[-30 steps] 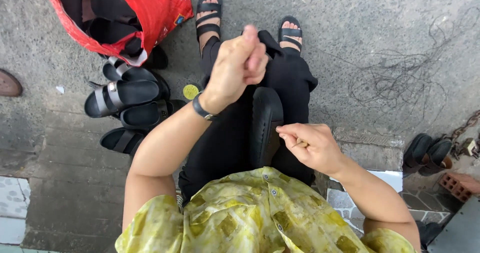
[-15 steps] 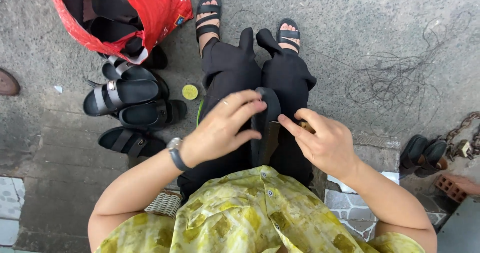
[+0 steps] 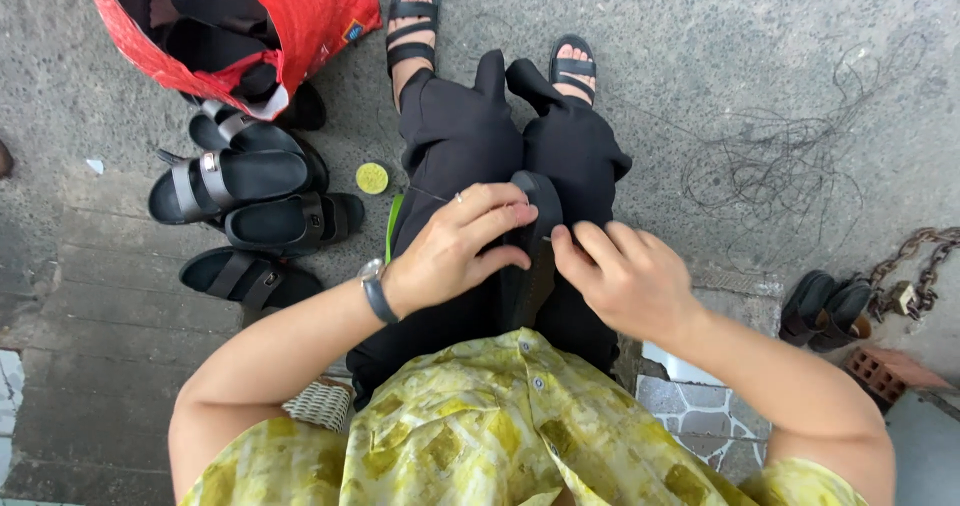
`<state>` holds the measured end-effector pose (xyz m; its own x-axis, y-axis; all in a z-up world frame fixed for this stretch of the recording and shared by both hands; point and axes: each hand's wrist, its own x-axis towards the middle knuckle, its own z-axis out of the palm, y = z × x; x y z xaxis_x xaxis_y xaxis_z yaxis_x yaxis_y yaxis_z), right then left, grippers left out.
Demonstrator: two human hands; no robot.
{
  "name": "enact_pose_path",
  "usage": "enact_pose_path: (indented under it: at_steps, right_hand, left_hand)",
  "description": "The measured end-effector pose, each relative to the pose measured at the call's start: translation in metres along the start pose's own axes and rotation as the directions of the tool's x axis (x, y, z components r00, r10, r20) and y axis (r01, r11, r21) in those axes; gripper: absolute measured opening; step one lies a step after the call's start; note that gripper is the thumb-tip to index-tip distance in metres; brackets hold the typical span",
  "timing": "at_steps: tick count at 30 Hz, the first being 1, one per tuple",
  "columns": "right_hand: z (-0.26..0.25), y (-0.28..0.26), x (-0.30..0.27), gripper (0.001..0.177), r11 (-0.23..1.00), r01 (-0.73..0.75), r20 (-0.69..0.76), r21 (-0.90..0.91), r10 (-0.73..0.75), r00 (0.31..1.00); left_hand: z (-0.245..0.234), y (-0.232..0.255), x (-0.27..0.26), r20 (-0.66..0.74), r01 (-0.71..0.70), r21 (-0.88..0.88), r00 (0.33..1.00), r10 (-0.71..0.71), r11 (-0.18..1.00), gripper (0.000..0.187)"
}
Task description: Hand-stitching the sole of a black sandal to repair it using a needle and thread.
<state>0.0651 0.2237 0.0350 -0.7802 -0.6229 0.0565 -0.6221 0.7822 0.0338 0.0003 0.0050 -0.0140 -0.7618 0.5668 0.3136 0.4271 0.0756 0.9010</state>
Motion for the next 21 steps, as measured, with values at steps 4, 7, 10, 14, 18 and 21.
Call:
enact_pose_path:
  at_steps: [4, 7, 10, 14, 18, 21]
  right_hand:
    - [0.029, -0.004, -0.004, 0.018, 0.968, -0.068, -0.093, 0.244, 0.093, 0.991]
    - [0.017, -0.001, -0.002, 0.021, 0.932, -0.091, -0.082, 0.35, 0.128, 0.988]
    - [0.01, 0.003, -0.006, 0.031, 0.882, -0.128, -0.032, 0.453, 0.16, 0.987]
    - [0.014, 0.005, -0.01, 0.042, 0.823, -0.135, -0.042, 0.552, 0.189, 0.981]
    - [0.01, 0.006, -0.003, 0.036, 0.819, -0.093, -0.116, 0.566, 0.19, 0.975]
    - [0.001, 0.009, -0.002, 0.034, 0.83, -0.083, -0.112, 0.551, 0.172, 0.979]
  left_hand:
    - [0.0, 0.0, 0.004, -0.04, -0.028, 0.029, 0.999, 0.029, 0.999, 0.042]
    - [0.0, 0.008, -0.008, -0.06, -0.007, 0.197, 0.998, 0.019, 0.98, 0.032]
    - [-0.002, 0.025, -0.016, -0.076, 0.138, -0.01, 0.987, -0.139, 0.99, 0.029]
    - [-0.023, 0.051, -0.011, 0.216, 0.36, -0.815, 0.916, -0.339, 0.454, 0.014]
    - [0.005, 0.016, -0.022, 0.16, 0.415, -0.665, 0.892, -0.423, 0.621, 0.012]
    - [0.02, 0.009, -0.024, 0.157, 0.489, -0.579, 0.852, -0.499, 0.653, 0.03]
